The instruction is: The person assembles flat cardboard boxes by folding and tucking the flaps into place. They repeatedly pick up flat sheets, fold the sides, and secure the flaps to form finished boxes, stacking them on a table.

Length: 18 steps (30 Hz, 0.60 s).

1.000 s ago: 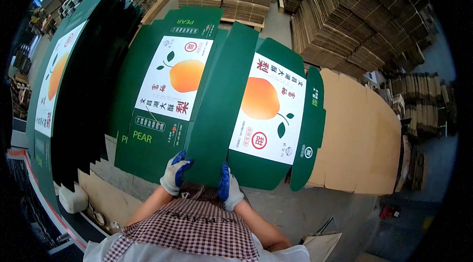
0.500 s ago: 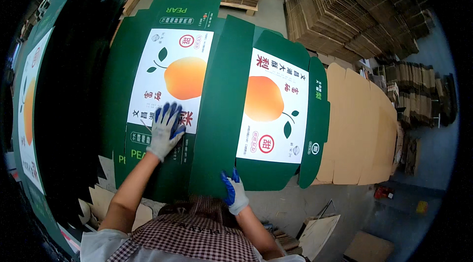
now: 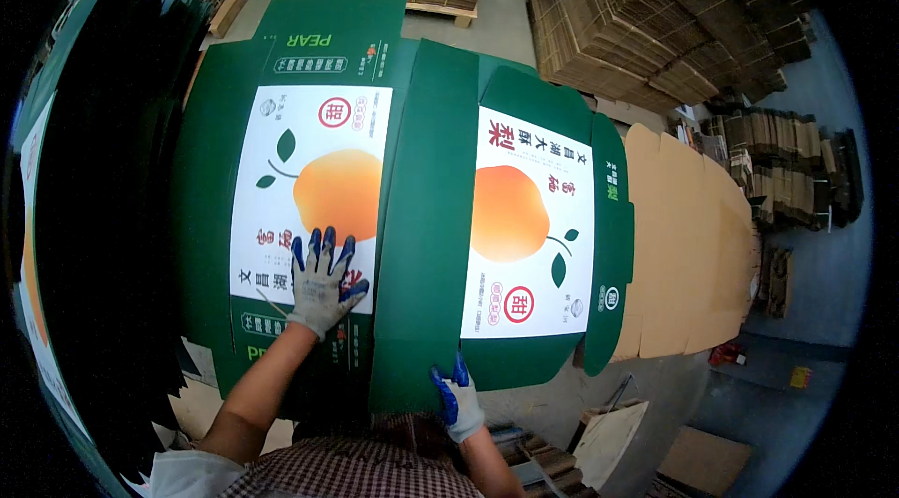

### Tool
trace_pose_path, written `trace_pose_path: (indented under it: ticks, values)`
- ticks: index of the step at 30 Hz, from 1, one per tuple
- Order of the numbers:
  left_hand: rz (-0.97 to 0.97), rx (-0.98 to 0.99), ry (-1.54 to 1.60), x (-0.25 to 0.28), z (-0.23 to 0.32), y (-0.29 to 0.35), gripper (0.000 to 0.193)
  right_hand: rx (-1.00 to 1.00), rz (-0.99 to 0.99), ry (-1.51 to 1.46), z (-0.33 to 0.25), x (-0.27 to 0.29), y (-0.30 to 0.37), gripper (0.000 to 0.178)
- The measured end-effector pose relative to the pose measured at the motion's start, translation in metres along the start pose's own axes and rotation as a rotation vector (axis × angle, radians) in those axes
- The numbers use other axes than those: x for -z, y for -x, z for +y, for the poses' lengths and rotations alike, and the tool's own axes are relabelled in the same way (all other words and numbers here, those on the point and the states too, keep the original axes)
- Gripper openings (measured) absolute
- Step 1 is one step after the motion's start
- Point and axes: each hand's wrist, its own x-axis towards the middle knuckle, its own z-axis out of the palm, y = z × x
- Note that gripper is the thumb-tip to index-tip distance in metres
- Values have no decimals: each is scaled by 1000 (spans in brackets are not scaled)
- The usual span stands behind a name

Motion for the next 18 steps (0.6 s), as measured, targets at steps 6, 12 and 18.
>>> trace_pose_path:
  ticks: [6, 12, 18]
  values:
    - [27, 84, 269, 38, -1, -31, 62, -22, 12, 103, -8, -2, 2, 49]
    - [409, -167, 295, 37, -9, -129, 53, -60, 34, 224, -15, -5, 2, 48]
    - [325, -169, 321, 26, -8, -158, 56, -78, 65, 218, 5, 10, 1, 49]
